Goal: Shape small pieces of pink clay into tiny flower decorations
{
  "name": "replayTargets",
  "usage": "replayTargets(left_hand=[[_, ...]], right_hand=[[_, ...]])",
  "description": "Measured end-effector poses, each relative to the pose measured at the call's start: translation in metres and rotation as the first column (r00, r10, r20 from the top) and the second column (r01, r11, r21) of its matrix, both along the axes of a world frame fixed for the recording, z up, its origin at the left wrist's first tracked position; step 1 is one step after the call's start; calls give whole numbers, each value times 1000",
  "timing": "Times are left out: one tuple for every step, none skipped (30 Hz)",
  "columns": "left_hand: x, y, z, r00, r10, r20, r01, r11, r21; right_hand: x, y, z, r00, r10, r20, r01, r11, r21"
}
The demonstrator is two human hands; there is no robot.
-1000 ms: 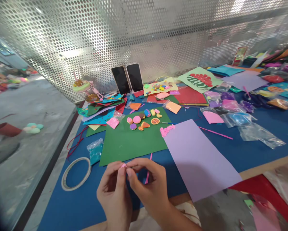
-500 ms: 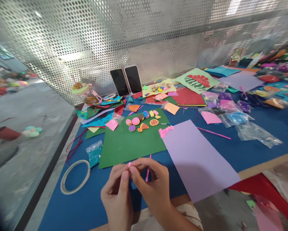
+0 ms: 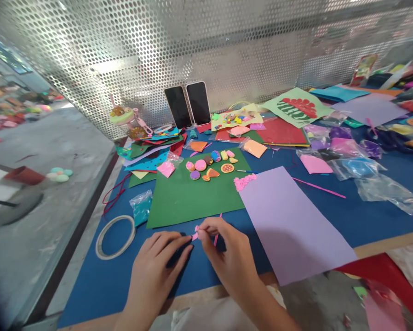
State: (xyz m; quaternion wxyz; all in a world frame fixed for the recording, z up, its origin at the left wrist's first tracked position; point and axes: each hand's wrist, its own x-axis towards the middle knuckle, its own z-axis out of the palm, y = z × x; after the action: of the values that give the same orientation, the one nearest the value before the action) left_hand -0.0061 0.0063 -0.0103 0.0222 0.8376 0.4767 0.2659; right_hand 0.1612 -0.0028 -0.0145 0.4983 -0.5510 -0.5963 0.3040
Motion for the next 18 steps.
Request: replayTargets(left_hand=[[1,0,0,999,-12,-46,14,999,40],[2,1,1,995,-33,-91,40,997,70],[3,2,2,989,-60,-139,74,993,93],[5,4,4,978,-88,-189,110,988,110],[6,6,6,964,-112,-240,145,982,123],[6,7,8,949,-131,-288,175,975,135],[7,9,9,933,-144,-330,200,969,145],[7,11,10,920,-155,-359,224,961,161],[7,12,11,910,-168,-378,249,952,176],[7,13,11,902,-186,-389,275,943,185],[6,14,12,895,-206,-396,299,936,189],[6,16,12,890,-224,-397,319,928,192],[5,18,13,885,-243,-397,339,921,193],[4,20,13,879,-263,-399,360,913,190],[3,22,14,869,-284,-405,382,906,184],[2,24,15,859,-304,-412,405,896,183],[1,26,15,849,-320,-420,424,887,183],[1,28,16,841,-332,-428,440,879,183]], right_hand=[[-1,0,-2,999,26,43,-26,1000,-5],[-2,0,-4,995,56,83,-56,998,-9],[-2,0,-6,990,84,116,-83,996,-11],[-3,1,-7,984,107,142,-107,994,-11],[-3,1,-9,979,127,161,-126,992,-14],[-4,1,-10,975,138,176,-138,990,-16],[-3,2,-12,971,145,189,-144,989,-19],[-3,2,-13,968,147,202,-146,989,-21],[-3,2,-14,966,148,212,-146,989,-23],[-3,3,-14,964,148,219,-147,989,-23],[-3,3,-15,964,147,223,-146,989,-23],[-3,3,-15,963,146,225,-144,989,-22],[-3,3,-15,963,146,225,-144,989,-25],[-3,3,-15,964,145,224,-142,989,-27],[-3,3,-15,964,145,221,-141,989,-33],[-3,3,-15,965,146,217,-140,989,-41],[-4,3,-14,967,148,209,-140,989,-49],[-4,3,-14,968,150,200,-142,988,-56]])
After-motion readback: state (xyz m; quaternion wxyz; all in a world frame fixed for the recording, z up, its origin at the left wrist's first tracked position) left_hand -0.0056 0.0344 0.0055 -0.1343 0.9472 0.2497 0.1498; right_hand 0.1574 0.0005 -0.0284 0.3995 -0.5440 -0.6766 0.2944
